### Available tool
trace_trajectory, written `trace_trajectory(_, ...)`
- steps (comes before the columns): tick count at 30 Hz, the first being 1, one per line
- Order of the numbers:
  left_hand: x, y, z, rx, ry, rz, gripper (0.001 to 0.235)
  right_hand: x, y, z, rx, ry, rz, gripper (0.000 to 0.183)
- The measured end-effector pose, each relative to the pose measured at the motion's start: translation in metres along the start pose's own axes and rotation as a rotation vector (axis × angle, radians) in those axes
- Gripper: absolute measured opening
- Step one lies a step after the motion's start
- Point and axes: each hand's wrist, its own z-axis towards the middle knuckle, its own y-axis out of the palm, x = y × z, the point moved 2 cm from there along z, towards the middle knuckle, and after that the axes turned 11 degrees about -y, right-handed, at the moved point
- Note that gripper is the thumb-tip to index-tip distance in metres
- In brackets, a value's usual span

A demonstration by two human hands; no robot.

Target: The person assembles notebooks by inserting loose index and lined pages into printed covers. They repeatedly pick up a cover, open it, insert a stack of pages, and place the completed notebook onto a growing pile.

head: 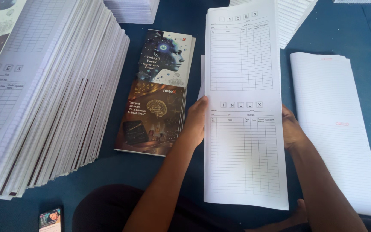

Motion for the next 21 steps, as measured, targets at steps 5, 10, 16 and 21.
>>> trace_trajectory(5, 0.003, 0.009, -0.008, 0.048, 0.193, 0.191, 0.054, 0.007, -0.001, 0.004, -0.036, -0.06, -0.038, 0.055)
trace_trajectory(10, 0.006, 0.013, -0.012, 0.051, 0.232, 0.216, 0.055, 0.015, -0.002, 0.009, -0.03, -0.019, -0.022, 0.059)
trace_trajectory(16, 0.007, 0.011, -0.012, 0.07, 0.199, 0.188, 0.057, 0.016, 0.0, 0.006, -0.031, -0.008, -0.017, 0.061)
trace_trajectory(21, 0.007, 0.011, -0.011, 0.028, 0.231, 0.138, 0.057, 0.011, 0.001, 0.004, -0.05, -0.013, -0.032, 0.063)
